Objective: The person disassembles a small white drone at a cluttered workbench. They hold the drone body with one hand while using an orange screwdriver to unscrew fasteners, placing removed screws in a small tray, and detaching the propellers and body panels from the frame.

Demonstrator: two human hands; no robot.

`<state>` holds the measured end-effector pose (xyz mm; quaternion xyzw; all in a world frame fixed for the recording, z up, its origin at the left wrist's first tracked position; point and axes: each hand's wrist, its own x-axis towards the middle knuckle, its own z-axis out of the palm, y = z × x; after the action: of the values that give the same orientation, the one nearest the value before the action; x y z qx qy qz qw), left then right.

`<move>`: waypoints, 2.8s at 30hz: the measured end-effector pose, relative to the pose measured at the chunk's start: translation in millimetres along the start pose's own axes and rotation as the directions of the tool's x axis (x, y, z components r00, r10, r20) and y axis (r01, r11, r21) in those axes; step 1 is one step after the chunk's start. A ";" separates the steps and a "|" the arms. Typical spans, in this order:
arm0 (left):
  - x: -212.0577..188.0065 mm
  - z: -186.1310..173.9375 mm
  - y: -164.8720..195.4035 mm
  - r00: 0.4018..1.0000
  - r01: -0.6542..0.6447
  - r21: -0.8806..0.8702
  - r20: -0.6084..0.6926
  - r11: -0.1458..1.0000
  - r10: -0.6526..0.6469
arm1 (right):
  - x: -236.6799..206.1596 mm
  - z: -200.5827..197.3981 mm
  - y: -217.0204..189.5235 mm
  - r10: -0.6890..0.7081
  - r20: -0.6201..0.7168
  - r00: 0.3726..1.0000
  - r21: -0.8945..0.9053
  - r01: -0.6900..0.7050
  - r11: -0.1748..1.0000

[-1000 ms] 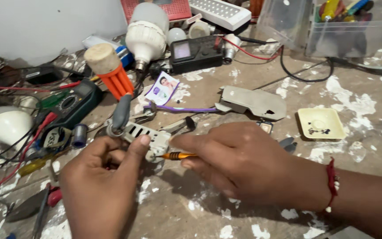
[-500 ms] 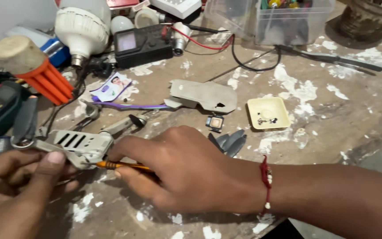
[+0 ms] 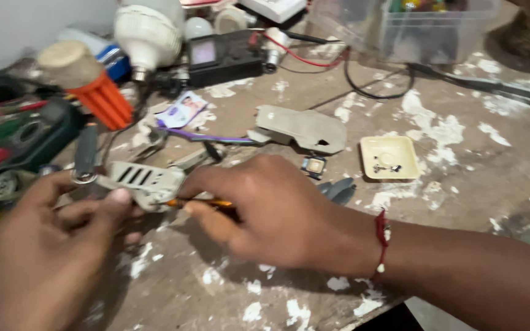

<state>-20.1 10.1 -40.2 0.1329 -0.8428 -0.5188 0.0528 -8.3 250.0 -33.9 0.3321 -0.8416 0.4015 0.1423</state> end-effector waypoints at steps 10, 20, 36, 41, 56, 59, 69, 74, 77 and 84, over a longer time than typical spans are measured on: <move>-14.4 -2.2 21.6 0.990 -0.082 0.017 0.112 0.996 0.080 | 8.7 -15.7 14.8 -0.038 0.191 0.981 0.162 0.006 0.987; -34.8 -0.5 27.5 0.996 -0.070 0.372 -0.026 0.926 0.086 | 20.3 -43.6 22.4 0.286 -0.173 0.943 0.029 -0.285 0.958; -44.3 -1.4 19.0 0.951 -0.261 0.539 0.000 0.801 0.309 | 19.8 -34.9 28.6 0.213 -0.101 0.972 0.015 -0.212 0.977; -43.2 -7.4 22.9 0.954 -0.263 0.644 0.060 0.719 0.295 | 18.4 -28.7 29.6 0.242 -0.044 0.969 0.061 -0.239 0.969; -15.7 -35.6 45.6 0.810 -0.580 0.595 0.345 0.557 0.475 | 17.1 -23.1 32.4 0.358 0.030 0.933 0.206 -0.356 0.911; -7.4 -34.9 41.2 0.787 -0.614 0.496 0.327 0.614 0.523 | 14.5 -25.0 38.9 0.358 0.060 0.932 0.349 -0.356 0.867; -1.5 -31.9 10.6 0.683 -0.731 0.261 0.289 0.631 0.671 | -2.5 -22.2 58.5 0.444 0.054 0.894 0.601 -0.384 0.701; 0.7 -33.9 -0.6 0.707 -0.698 0.115 0.261 0.706 0.657 | -5.0 -19.5 60.8 0.316 0.088 0.945 0.729 -0.277 0.626; 0.0 -36.8 1.5 0.745 -0.633 0.033 0.298 0.774 0.596 | -3.1 -18.9 59.3 0.262 0.148 0.954 0.774 -0.276 0.570; -5.6 -37.5 6.4 0.791 -0.507 -0.087 0.348 0.857 0.503 | -1.8 -9.9 54.3 0.231 0.233 0.945 0.856 -0.312 0.413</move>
<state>-7.3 -17.8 -17.1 -0.1935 -0.8455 -0.4965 0.0343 -43.8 283.2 -60.1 0.2321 -0.5582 0.7823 -0.1504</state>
